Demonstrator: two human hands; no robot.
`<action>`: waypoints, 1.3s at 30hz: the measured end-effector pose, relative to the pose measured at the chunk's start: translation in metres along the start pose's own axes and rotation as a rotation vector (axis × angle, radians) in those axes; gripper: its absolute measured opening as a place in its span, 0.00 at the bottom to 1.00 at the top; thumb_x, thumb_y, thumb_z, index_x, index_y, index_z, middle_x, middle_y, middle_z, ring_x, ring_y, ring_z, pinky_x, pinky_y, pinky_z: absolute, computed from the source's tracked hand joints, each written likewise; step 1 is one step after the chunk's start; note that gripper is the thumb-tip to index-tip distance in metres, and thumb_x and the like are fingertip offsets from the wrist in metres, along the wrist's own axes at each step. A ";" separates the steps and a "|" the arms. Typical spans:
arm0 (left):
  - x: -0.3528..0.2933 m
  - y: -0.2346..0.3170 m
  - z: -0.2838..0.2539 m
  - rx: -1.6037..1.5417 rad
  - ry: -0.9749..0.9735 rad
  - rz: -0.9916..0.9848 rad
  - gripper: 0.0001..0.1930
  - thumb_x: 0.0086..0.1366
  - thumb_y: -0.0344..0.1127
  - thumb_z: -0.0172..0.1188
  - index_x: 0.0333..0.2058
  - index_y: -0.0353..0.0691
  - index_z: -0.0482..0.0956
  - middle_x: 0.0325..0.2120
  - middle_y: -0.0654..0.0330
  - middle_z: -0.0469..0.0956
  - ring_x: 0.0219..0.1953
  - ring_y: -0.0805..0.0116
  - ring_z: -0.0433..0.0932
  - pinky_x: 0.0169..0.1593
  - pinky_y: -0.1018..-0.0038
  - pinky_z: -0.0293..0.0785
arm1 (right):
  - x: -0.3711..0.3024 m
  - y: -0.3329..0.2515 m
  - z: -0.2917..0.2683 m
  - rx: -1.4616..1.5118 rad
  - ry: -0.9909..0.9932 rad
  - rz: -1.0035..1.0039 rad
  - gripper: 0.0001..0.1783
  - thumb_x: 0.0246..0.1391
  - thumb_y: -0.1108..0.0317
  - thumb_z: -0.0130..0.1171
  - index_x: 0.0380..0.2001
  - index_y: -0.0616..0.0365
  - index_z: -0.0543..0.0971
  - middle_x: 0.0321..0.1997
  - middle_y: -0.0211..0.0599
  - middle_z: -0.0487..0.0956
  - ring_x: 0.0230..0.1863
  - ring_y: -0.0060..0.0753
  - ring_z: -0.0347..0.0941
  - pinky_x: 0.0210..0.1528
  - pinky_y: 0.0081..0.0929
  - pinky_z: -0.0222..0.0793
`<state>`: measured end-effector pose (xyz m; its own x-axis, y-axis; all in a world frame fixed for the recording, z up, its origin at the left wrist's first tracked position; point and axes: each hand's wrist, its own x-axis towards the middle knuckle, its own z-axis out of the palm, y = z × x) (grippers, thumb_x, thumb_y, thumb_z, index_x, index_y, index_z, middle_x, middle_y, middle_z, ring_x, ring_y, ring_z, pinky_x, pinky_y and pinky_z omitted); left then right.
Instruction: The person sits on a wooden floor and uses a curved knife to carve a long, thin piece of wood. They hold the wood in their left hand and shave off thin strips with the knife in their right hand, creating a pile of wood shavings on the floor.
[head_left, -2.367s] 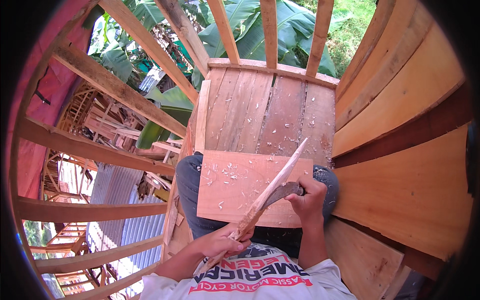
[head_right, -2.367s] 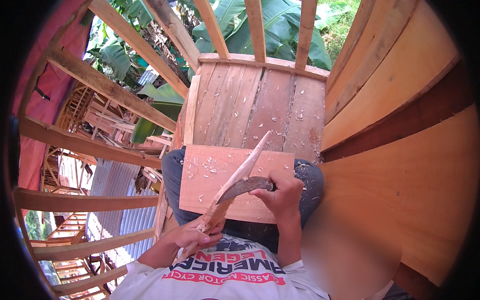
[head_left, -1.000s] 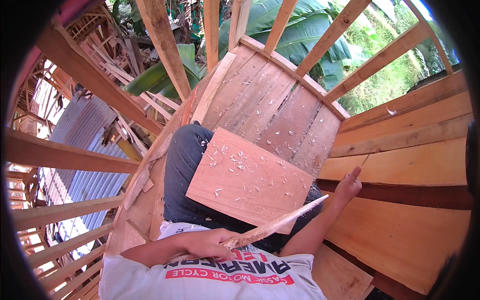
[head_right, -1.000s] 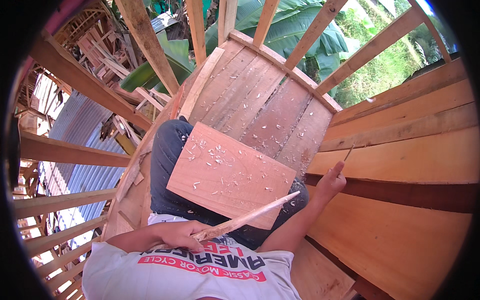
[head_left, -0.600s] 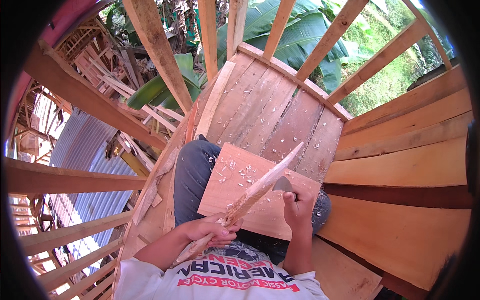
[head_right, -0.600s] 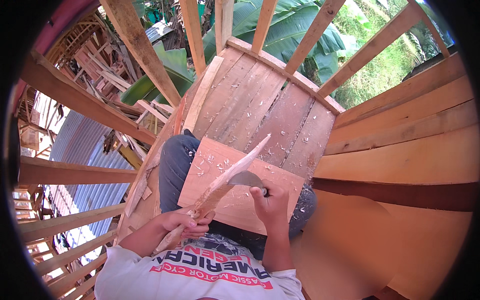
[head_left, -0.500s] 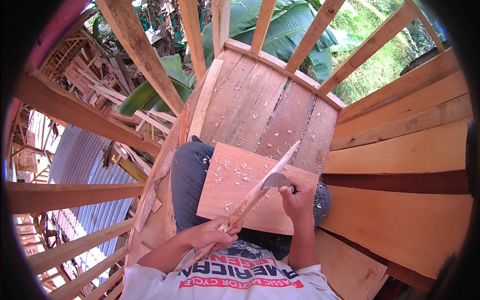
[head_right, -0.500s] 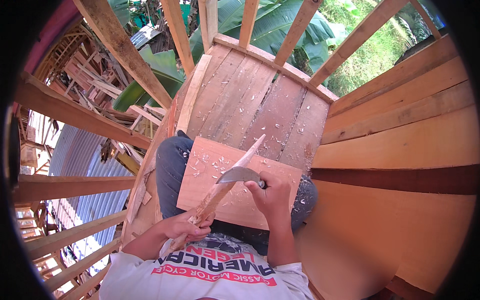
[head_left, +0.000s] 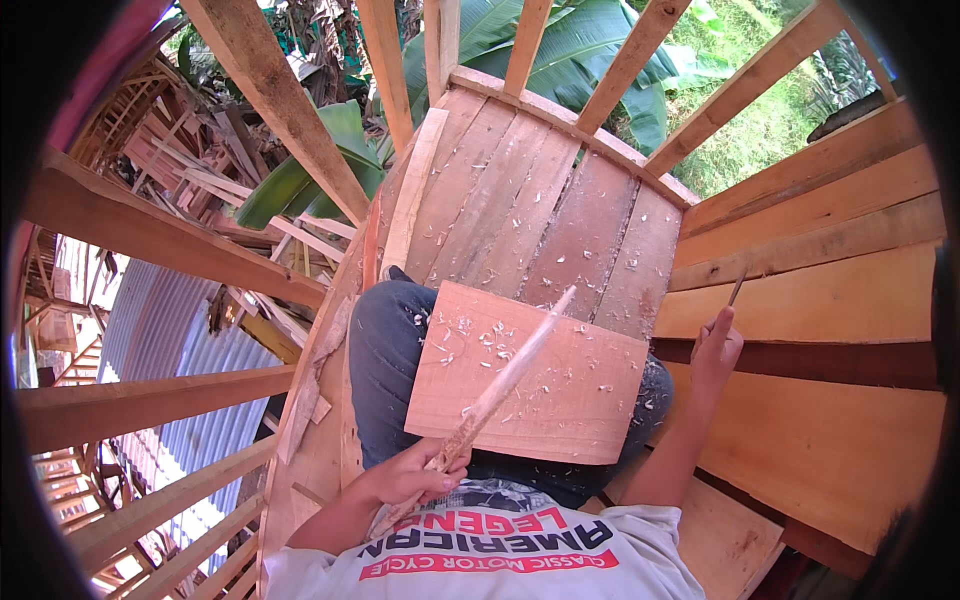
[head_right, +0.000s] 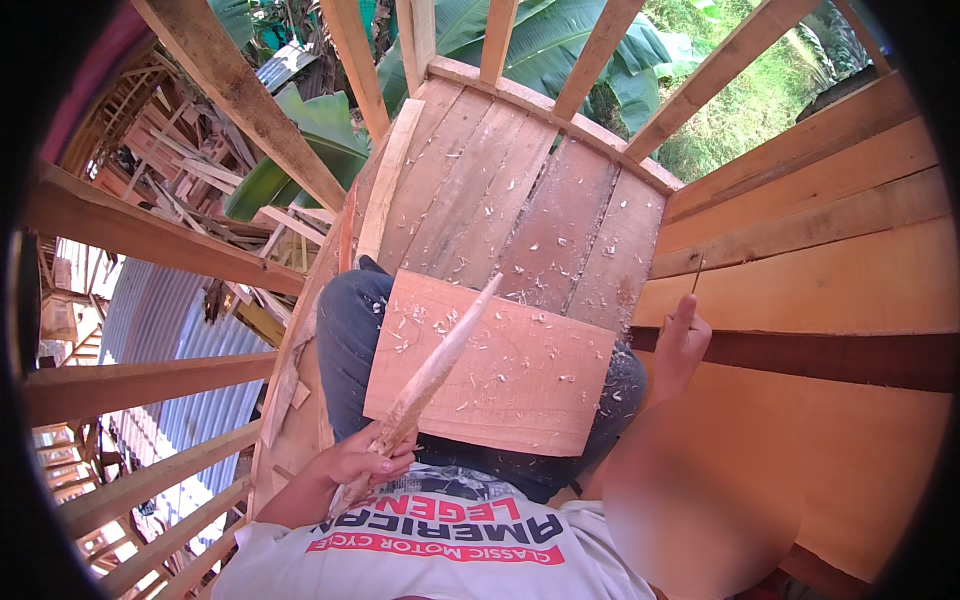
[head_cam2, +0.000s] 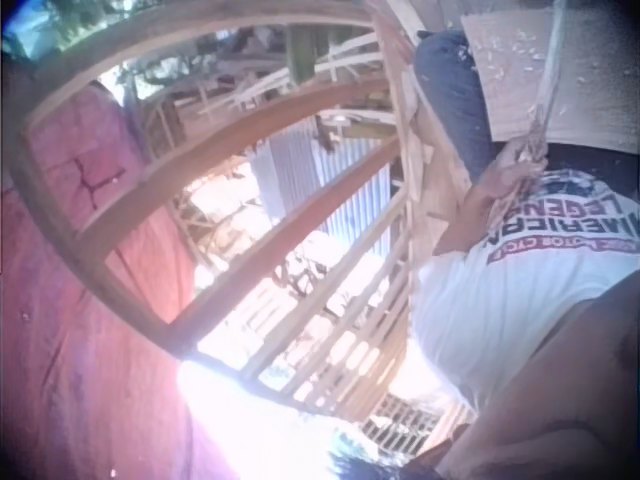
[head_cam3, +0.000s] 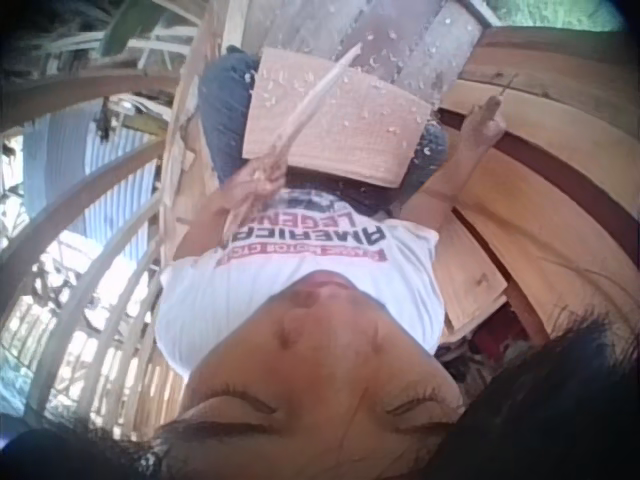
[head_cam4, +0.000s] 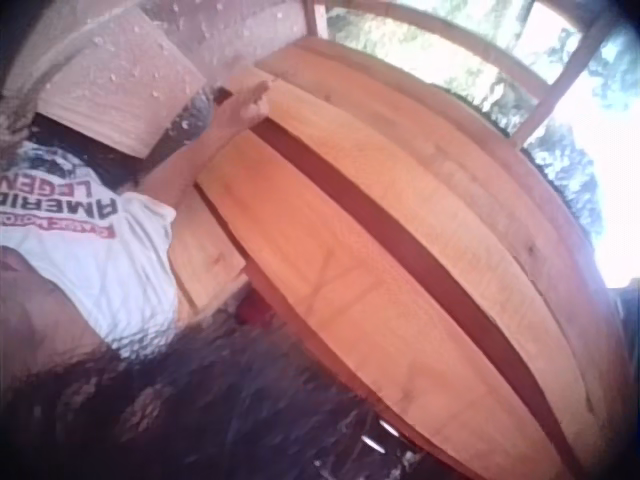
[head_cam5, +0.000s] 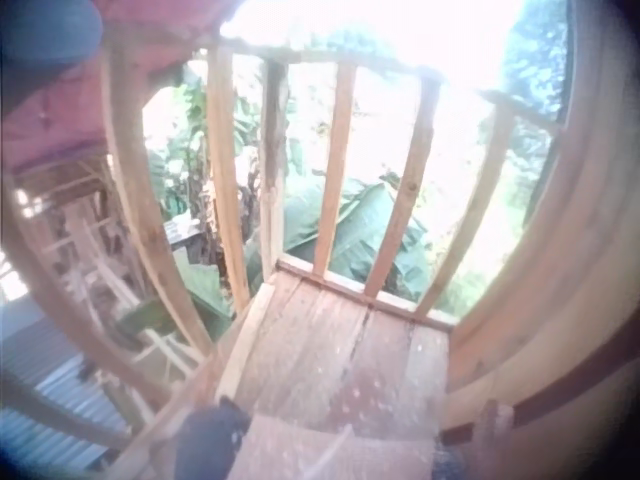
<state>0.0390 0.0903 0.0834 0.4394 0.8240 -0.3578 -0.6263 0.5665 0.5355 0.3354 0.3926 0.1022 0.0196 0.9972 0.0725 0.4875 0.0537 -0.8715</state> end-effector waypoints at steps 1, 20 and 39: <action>-0.004 0.004 -0.005 -0.024 -0.018 0.009 0.15 0.58 0.39 0.60 0.31 0.43 0.61 0.21 0.70 0.61 0.18 0.83 0.61 0.18 0.84 0.57 | -0.018 -0.002 0.002 0.041 -0.078 0.033 0.37 0.62 0.40 0.48 0.16 0.65 0.57 0.12 0.30 0.52 0.17 0.22 0.48 0.19 0.34 0.43; 0.025 -0.011 0.024 0.608 -0.001 0.017 0.29 0.57 0.44 0.62 0.51 0.30 0.67 0.28 0.64 0.69 0.30 0.72 0.68 0.35 0.74 0.66 | -0.025 0.013 -0.008 -0.002 0.089 0.024 0.36 0.63 0.38 0.44 0.13 0.56 0.58 0.13 0.21 0.53 0.18 0.16 0.49 0.19 0.26 0.43; 0.027 0.023 0.040 1.519 0.575 -0.268 0.33 0.54 0.58 0.65 0.36 0.27 0.72 0.21 0.37 0.77 0.28 0.39 0.79 0.33 0.56 0.75 | -0.145 -0.020 0.033 -0.383 -0.555 0.130 0.32 0.52 0.39 0.57 0.21 0.63 0.81 0.17 0.53 0.75 0.22 0.53 0.76 0.26 0.41 0.69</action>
<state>0.0624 0.1251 0.1161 -0.0747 0.8025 -0.5920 0.7418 0.4415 0.5048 0.2939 0.2487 0.0936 -0.3013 0.8789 -0.3699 0.7878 0.0110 -0.6158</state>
